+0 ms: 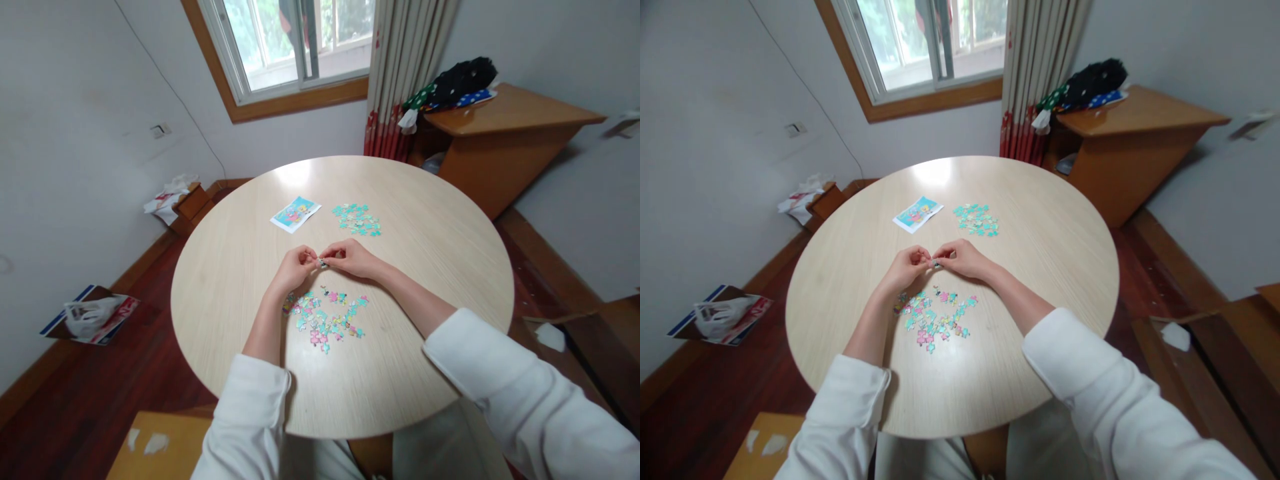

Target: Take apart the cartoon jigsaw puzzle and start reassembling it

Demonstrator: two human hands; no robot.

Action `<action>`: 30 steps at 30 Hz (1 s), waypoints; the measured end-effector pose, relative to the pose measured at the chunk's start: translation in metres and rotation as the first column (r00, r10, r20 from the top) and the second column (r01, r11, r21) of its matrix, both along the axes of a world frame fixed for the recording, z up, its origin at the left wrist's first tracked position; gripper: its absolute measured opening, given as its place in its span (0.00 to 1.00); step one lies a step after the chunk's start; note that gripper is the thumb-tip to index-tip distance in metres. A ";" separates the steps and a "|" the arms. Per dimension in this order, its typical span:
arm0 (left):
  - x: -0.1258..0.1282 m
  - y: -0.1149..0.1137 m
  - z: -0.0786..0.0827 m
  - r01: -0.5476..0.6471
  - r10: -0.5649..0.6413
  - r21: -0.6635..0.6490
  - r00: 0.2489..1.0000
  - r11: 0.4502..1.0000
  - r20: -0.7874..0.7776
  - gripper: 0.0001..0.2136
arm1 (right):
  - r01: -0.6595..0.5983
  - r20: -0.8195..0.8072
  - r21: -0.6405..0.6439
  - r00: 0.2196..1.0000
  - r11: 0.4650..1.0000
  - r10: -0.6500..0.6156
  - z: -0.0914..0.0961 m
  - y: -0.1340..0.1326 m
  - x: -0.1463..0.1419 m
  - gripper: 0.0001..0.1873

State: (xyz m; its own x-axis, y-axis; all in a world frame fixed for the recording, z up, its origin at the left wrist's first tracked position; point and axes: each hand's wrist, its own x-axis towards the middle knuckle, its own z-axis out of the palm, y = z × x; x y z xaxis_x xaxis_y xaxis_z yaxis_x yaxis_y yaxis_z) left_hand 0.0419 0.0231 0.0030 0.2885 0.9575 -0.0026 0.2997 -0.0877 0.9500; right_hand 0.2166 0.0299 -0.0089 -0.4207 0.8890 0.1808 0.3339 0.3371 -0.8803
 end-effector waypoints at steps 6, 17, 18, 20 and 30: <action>-0.002 0.006 -0.006 -0.109 0.109 0.002 0.994 0.994 0.020 0.04 | 0.037 -0.055 -0.025 0.998 0.999 -0.039 -0.006 0.011 0.007 0.08; -0.006 0.009 -0.009 -0.257 0.257 0.030 0.966 0.966 0.008 0.05 | 0.104 -0.094 -0.262 0.987 0.960 -0.132 -0.003 0.012 0.023 0.03; -0.007 0.010 -0.009 -0.263 0.263 0.029 0.965 0.964 0.008 0.06 | 0.077 -0.091 -0.286 0.990 0.955 -0.107 -0.002 0.011 0.023 0.02; -0.007 0.010 -0.010 -0.271 0.271 0.037 0.963 0.962 0.007 0.08 | 0.028 -0.075 -0.317 0.996 0.948 -0.054 0.002 0.009 0.023 0.02; -0.007 0.009 -0.011 -0.276 0.281 0.105 0.959 0.955 -0.041 0.16 | -0.114 0.121 -0.264 0.981 0.958 0.151 0.012 0.002 0.028 0.04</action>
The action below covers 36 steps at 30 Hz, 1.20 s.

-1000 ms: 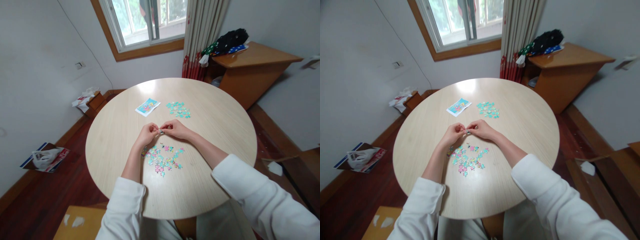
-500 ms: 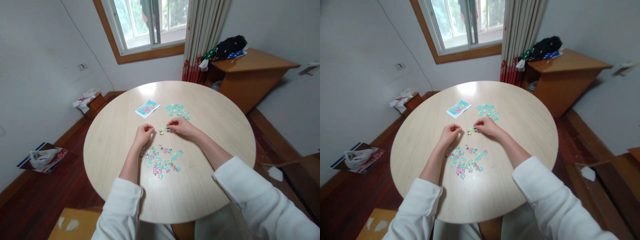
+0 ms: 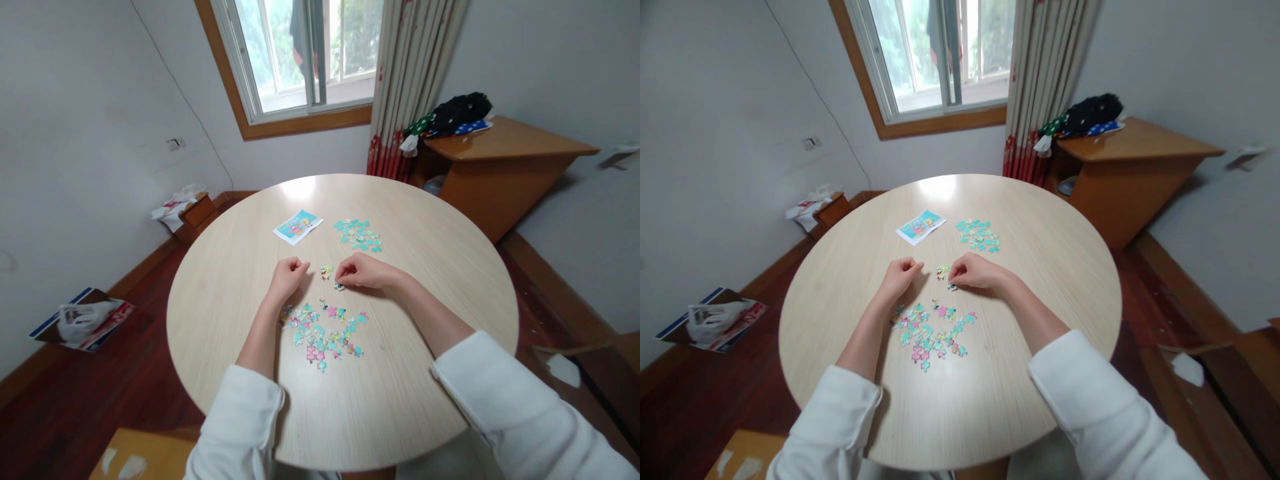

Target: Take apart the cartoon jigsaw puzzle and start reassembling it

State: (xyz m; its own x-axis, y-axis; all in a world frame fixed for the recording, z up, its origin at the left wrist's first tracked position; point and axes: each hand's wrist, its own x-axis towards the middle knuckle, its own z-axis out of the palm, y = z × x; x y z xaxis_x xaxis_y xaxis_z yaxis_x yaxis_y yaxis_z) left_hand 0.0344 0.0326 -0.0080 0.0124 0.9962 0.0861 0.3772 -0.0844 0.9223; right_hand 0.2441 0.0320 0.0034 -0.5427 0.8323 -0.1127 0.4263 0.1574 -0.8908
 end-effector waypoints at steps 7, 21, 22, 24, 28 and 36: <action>0.000 0.000 0.001 0.004 -0.004 0.019 1.000 1.000 -0.002 0.17 | -0.014 0.074 0.057 0.997 0.998 0.010 0.000 0.002 -0.001 0.05; -0.004 -0.016 0.015 0.495 -0.544 -0.264 0.823 0.828 -0.163 0.12 | -0.025 0.024 0.095 0.999 0.995 0.023 -0.015 0.008 0.002 0.08; -0.004 -0.016 0.016 0.498 -0.551 -0.259 0.808 0.828 -0.209 0.13 | -0.028 0.028 0.095 0.999 0.995 0.026 -0.015 0.008 0.002 0.09; -0.003 -0.015 0.016 0.497 -0.561 -0.266 0.775 0.826 -0.290 0.14 | -0.031 0.041 0.093 0.999 0.995 0.028 -0.012 0.007 0.001 0.09; 0.000 -0.017 0.018 0.488 -0.546 -0.247 0.726 0.837 -0.418 0.15 | -0.024 0.057 0.087 0.998 0.996 0.019 -0.009 0.006 0.000 0.09; 0.000 -0.015 0.011 0.456 -0.491 -0.184 0.827 0.871 -0.275 0.05 | -0.015 0.042 0.100 0.999 0.995 0.011 -0.010 0.006 -0.001 0.08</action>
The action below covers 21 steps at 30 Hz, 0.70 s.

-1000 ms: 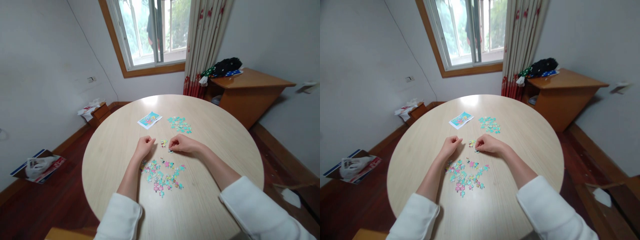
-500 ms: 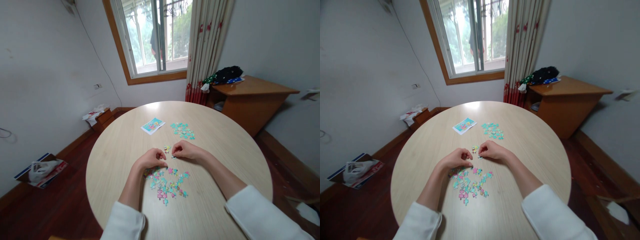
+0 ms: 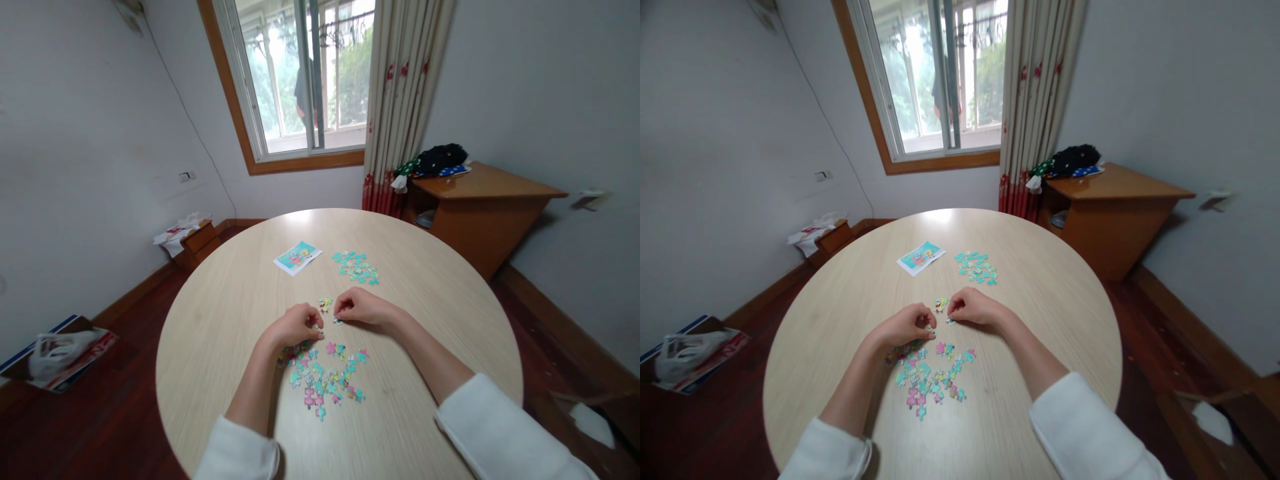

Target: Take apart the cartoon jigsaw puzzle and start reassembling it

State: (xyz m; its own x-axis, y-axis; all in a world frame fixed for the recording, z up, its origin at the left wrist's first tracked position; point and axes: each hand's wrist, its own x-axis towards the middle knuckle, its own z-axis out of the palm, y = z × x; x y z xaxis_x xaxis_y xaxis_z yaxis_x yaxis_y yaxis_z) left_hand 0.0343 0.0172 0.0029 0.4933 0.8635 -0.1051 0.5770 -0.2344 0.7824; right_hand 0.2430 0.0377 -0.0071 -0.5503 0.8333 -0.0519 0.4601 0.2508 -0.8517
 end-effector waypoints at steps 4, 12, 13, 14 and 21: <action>0.000 0.001 -0.003 -0.030 0.034 -0.050 0.996 0.998 0.077 0.03 | -0.006 0.012 -0.015 1.000 1.000 0.006 0.001 0.000 0.000 0.08; -0.001 -0.001 -0.001 -0.092 0.096 -0.052 0.991 0.994 0.088 0.06 | 0.000 0.039 -0.020 0.999 1.000 0.000 0.002 -0.001 0.002 0.08; -0.002 0.000 -0.002 -0.094 0.100 -0.064 0.991 0.994 0.089 0.07 | -0.003 0.041 -0.020 0.999 1.000 0.004 0.002 -0.001 0.002 0.08; -0.002 0.000 -0.003 -0.097 0.103 -0.075 0.991 0.993 0.089 0.08 | -0.004 0.046 -0.022 0.999 1.000 0.005 0.001 -0.001 0.002 0.08; -0.005 0.002 -0.004 -0.113 0.129 -0.117 0.982 0.987 0.139 0.12 | 0.004 0.072 -0.011 0.997 1.000 -0.004 0.003 -0.002 0.002 0.07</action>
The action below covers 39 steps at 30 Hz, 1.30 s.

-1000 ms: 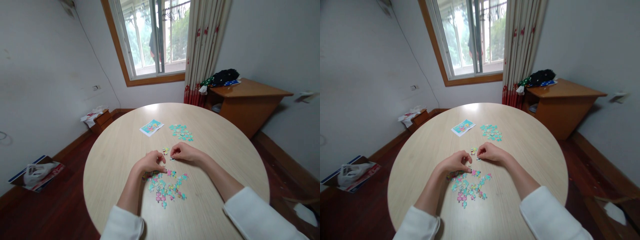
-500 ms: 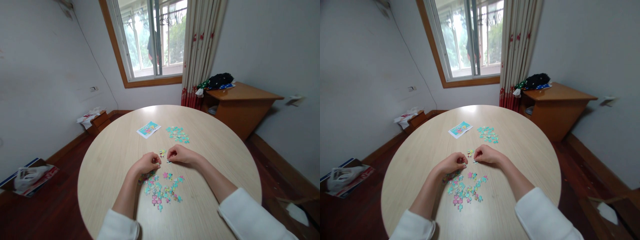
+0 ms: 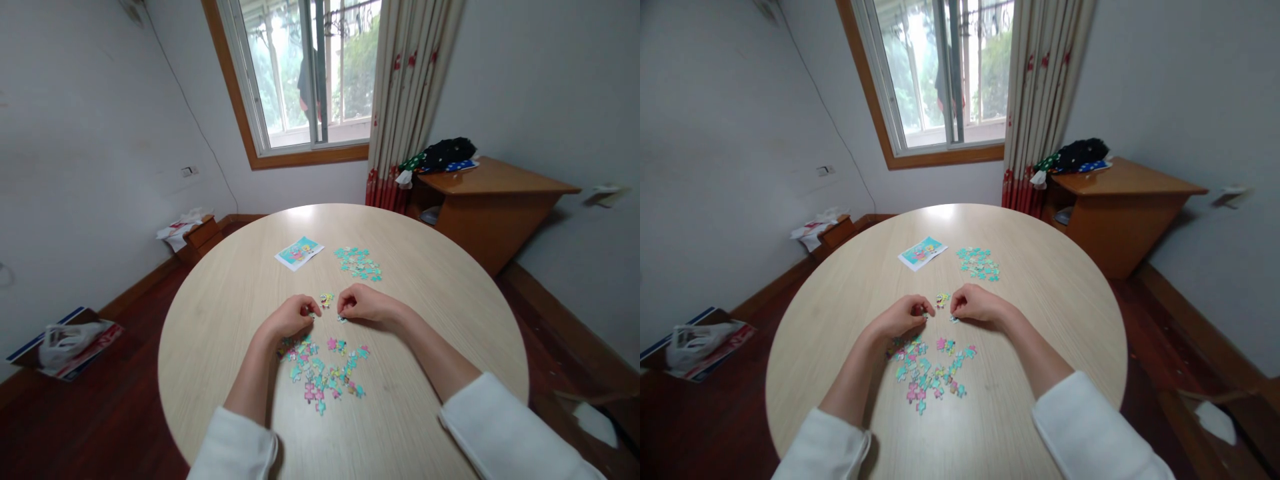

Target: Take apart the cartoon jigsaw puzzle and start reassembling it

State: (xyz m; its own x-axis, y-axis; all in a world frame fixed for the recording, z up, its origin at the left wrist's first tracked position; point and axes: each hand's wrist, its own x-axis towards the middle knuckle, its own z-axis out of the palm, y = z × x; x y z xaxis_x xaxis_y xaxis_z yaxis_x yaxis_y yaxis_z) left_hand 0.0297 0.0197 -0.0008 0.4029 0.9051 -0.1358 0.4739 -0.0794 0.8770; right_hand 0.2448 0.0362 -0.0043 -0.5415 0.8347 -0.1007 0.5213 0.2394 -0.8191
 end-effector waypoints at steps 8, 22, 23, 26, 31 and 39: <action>-0.001 0.013 -0.003 -0.353 0.332 0.054 0.914 0.934 0.233 0.04 | 0.157 -0.043 0.225 0.988 0.962 -0.151 0.000 -0.009 -0.021 0.09; -0.011 0.023 -0.001 -0.588 0.618 -0.311 0.440 0.747 0.652 0.19 | -0.238 0.092 0.538 0.970 0.809 0.224 -0.001 -0.054 -0.066 0.15; -0.011 0.024 -0.001 -0.580 0.624 -0.336 0.416 0.742 0.661 0.19 | -0.253 0.118 0.532 0.967 0.808 0.225 0.000 -0.055 -0.066 0.16; -0.012 0.026 -0.002 -0.555 0.645 -0.405 0.347 0.727 0.681 0.20 | -0.275 0.175 0.528 0.961 0.804 0.213 0.003 -0.055 -0.069 0.20; -0.011 0.026 -0.003 -0.516 0.649 -0.440 0.348 0.735 0.677 0.18 | -0.316 0.242 0.527 0.946 0.789 0.217 0.000 -0.056 -0.076 0.17; -0.012 0.027 -0.005 -0.488 0.660 -0.478 0.323 0.730 0.679 0.17 | -0.243 0.204 0.556 0.967 0.795 0.153 -0.003 -0.053 -0.077 0.09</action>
